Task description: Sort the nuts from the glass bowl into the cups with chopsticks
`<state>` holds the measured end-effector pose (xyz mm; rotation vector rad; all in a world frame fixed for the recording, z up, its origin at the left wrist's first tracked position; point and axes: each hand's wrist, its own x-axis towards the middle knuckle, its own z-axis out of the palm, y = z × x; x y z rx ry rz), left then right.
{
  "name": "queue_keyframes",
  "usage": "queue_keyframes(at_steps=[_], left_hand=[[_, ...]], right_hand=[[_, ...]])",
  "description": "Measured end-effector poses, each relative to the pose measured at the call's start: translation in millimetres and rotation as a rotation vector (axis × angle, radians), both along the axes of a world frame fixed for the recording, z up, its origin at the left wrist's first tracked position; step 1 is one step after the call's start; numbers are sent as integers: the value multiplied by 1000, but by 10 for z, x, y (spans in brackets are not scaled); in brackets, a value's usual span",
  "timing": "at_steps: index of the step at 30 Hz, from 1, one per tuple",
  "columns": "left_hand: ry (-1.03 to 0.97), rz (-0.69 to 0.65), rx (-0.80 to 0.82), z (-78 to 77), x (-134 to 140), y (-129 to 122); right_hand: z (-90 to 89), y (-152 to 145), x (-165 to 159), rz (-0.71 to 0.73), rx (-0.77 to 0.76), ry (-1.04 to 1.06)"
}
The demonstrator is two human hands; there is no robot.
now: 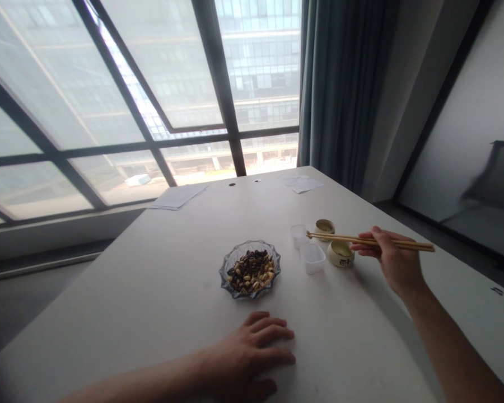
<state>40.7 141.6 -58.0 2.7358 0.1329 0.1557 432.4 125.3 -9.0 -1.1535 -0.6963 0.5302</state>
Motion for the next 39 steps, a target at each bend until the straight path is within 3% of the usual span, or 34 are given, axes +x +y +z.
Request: queue_keyframes(at_steps=[14, 25, 32, 39], left_hand=[[11, 7, -5, 33, -1, 1], [-7, 4, 28, -16, 11, 0], [-38, 4, 20, 18, -11, -14], [-51, 16, 21, -33, -12, -21]], right_hand=[[5, -15, -107, 100, -16, -10], [-5, -52, -937, 553, -161, -275], [58, 116, -1164, 582, -225, -164], [-47, 78, -1317, 565, -217, -141]])
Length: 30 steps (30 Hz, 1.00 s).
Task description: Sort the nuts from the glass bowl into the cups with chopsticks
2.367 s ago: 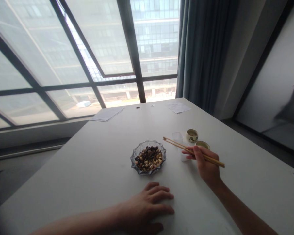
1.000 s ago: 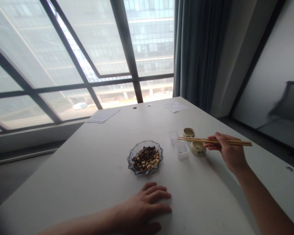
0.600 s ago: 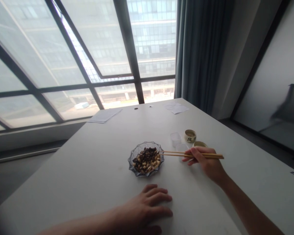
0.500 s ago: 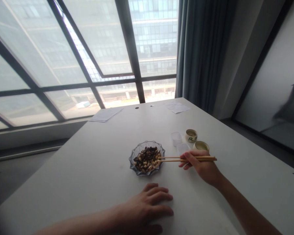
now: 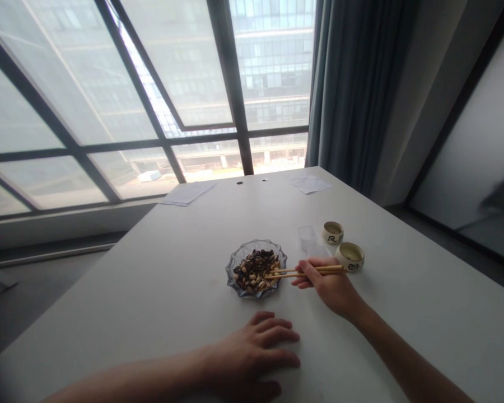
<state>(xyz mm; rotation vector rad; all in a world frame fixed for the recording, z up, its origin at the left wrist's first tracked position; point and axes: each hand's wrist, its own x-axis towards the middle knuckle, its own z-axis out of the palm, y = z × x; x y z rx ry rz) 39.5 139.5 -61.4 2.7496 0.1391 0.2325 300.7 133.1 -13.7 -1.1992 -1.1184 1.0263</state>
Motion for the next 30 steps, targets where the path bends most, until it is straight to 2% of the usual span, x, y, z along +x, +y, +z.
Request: queue_keyframes(at_steps=[7, 13, 26, 30], left_hand=[[1, -1, 12, 9, -6, -2], [-11, -3, 15, -7, -4, 4], [-4, -8, 9, -6, 0, 7], [-10, -7, 9, -8, 1, 3]], right_hand=[[-156, -12, -124, 26, 21, 4], [-260, 4, -172, -32, 50, 98], [-249, 0, 2, -122, 114, 69], [-263, -4, -30, -127, 121, 89]])
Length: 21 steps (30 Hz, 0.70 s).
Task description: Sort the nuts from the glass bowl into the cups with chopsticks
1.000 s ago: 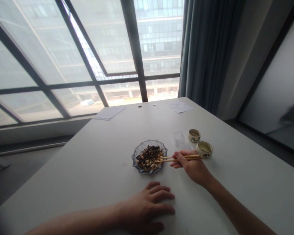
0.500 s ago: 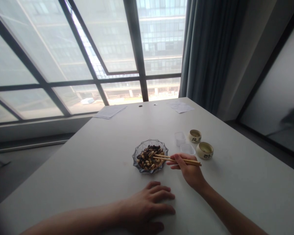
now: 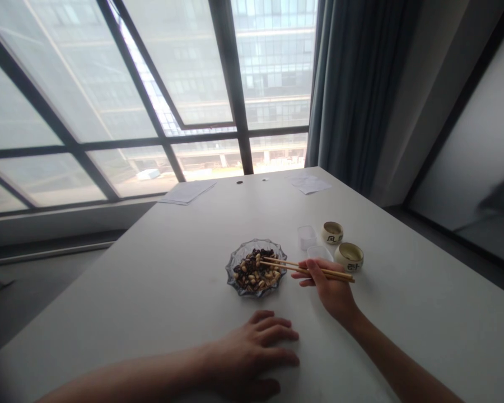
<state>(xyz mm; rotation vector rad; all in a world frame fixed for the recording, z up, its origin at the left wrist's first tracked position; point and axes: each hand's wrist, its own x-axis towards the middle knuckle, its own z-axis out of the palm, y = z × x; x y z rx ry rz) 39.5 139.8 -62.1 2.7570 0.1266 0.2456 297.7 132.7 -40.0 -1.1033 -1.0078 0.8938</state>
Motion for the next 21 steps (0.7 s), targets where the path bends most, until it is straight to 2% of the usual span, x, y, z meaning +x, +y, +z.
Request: queue_keyframes(at_steps=[8, 12, 16, 21], left_hand=[[-2, -8, -10, -10, -3, 11], [8, -19, -7, -13, -1, 18], [-2, -7, -9, -19, 0, 15], [-17, -12, -10, -12, -5, 7]], right_hand=[[-27, 42, -165, 85, -14, 65], [44, 42, -140, 23, 1, 74], [227, 1, 81, -93, 39, 42], [384, -109, 657, -283, 66, -19]])
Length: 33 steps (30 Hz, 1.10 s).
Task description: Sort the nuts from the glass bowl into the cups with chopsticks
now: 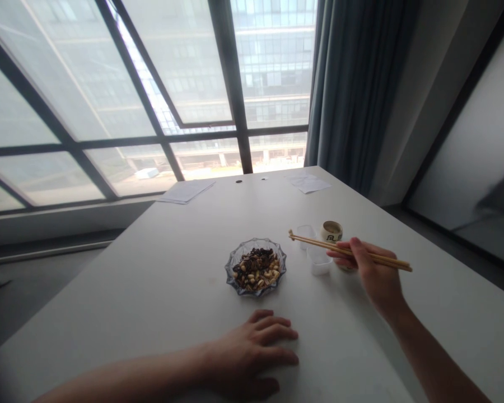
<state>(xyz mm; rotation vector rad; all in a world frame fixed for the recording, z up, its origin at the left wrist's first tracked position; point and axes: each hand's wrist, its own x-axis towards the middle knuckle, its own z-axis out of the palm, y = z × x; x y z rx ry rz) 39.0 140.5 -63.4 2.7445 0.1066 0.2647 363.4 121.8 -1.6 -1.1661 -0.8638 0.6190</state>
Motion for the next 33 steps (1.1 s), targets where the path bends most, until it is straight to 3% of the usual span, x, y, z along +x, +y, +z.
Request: queue_keyframes(at_steps=[4, 8, 28, 33], left_hand=[[-2, 10, 2, 15, -4, -3], [16, 8, 0, 28, -2, 0], [23, 6, 1, 47, -1, -2], [27, 10, 2, 52, -2, -3]], right_hand=[[26, -75, 464, -61, -13, 3], [35, -107, 684, -82, -92, -42], [31, -127, 638, -87, -112, -176], [14, -104, 383, 22, -22, -104]])
